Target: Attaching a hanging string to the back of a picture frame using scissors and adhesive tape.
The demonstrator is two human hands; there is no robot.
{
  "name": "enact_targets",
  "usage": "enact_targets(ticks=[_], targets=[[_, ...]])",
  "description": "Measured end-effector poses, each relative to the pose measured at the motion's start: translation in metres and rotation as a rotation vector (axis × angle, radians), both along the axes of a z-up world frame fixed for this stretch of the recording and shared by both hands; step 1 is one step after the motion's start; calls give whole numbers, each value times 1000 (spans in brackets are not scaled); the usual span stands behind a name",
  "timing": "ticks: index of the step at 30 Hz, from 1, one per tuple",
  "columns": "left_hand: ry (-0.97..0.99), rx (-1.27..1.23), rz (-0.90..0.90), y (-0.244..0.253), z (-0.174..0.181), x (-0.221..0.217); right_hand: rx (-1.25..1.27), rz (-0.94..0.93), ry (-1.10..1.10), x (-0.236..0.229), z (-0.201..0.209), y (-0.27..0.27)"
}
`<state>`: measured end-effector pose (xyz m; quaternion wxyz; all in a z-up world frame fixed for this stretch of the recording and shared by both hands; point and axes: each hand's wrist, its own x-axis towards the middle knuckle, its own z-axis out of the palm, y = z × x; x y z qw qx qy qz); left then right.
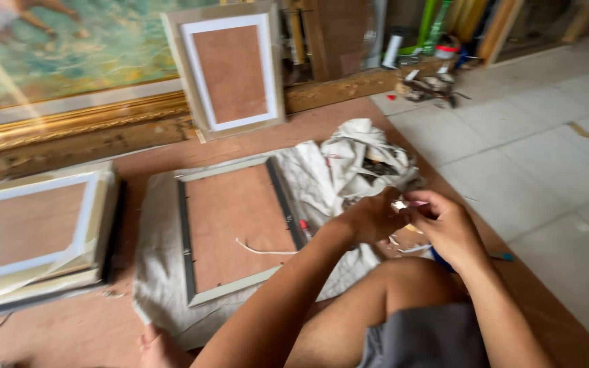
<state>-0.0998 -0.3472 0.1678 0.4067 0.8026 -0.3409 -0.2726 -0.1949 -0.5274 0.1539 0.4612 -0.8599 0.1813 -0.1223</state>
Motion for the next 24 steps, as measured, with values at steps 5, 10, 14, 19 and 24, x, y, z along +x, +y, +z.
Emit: enact_targets(ticks=[5,10,14,19,24], targets=[[-122,-70,-186,-72,39,-8,447,-21,-211,-55,24,-61],[268,-490,-98,-137,57,-26,905,260,-396,-55,27,-85],[289,-584,29,-120,80,-29,995,395,-462,-41,44,-58],[317,-659,112,-88,77,-16,784,448,-400,-17,10,-77],[325,-863,360,-61,58,-3,659,394,-345,-9,14,-73]])
